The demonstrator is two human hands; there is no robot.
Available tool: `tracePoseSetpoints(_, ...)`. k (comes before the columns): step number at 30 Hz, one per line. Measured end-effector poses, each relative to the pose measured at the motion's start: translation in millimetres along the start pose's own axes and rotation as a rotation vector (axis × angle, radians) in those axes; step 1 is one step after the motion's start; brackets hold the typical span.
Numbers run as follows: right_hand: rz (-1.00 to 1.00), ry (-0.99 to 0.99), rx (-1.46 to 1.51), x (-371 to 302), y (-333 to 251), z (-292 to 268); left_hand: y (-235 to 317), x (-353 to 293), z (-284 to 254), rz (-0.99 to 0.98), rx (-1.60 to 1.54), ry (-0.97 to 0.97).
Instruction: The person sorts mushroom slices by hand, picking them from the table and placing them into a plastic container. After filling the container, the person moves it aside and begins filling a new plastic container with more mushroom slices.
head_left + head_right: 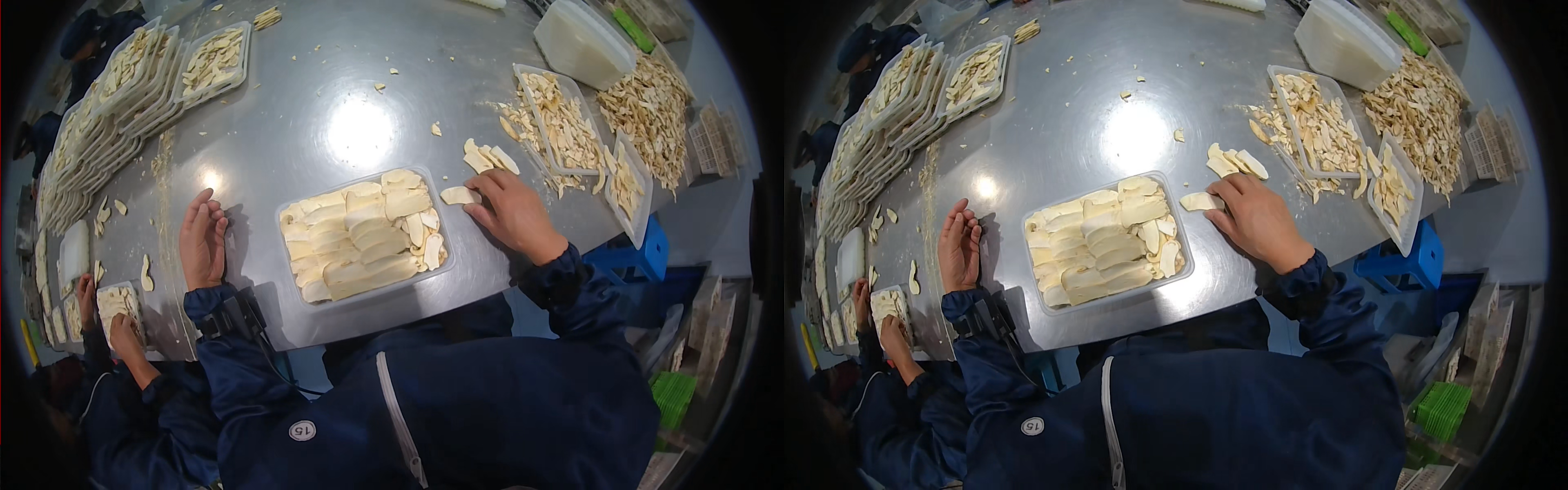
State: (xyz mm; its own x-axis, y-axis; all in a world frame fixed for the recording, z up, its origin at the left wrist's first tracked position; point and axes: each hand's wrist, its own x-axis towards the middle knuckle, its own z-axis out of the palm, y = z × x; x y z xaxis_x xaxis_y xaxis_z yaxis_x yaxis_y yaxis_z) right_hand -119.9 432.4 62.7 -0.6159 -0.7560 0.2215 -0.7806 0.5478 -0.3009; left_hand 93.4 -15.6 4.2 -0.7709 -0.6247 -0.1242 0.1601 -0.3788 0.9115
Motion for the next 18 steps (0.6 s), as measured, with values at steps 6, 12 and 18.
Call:
tracePoseSetpoints(6,0.195,-0.109,0.122,-0.9,4.5,-0.6,-0.7,2.0,-0.8,0.000,0.002,-0.005)
tracePoseSetpoints(12,0.099,-0.124,0.109,-5.8,-2.8,-14.2,0.7,0.9,2.2,0.000,0.020,0.014)
tracePoseSetpoints(18,-0.024,-0.136,-0.096,-2.1,2.4,-16.5,1.4,0.3,1.8,0.001,0.022,0.021)
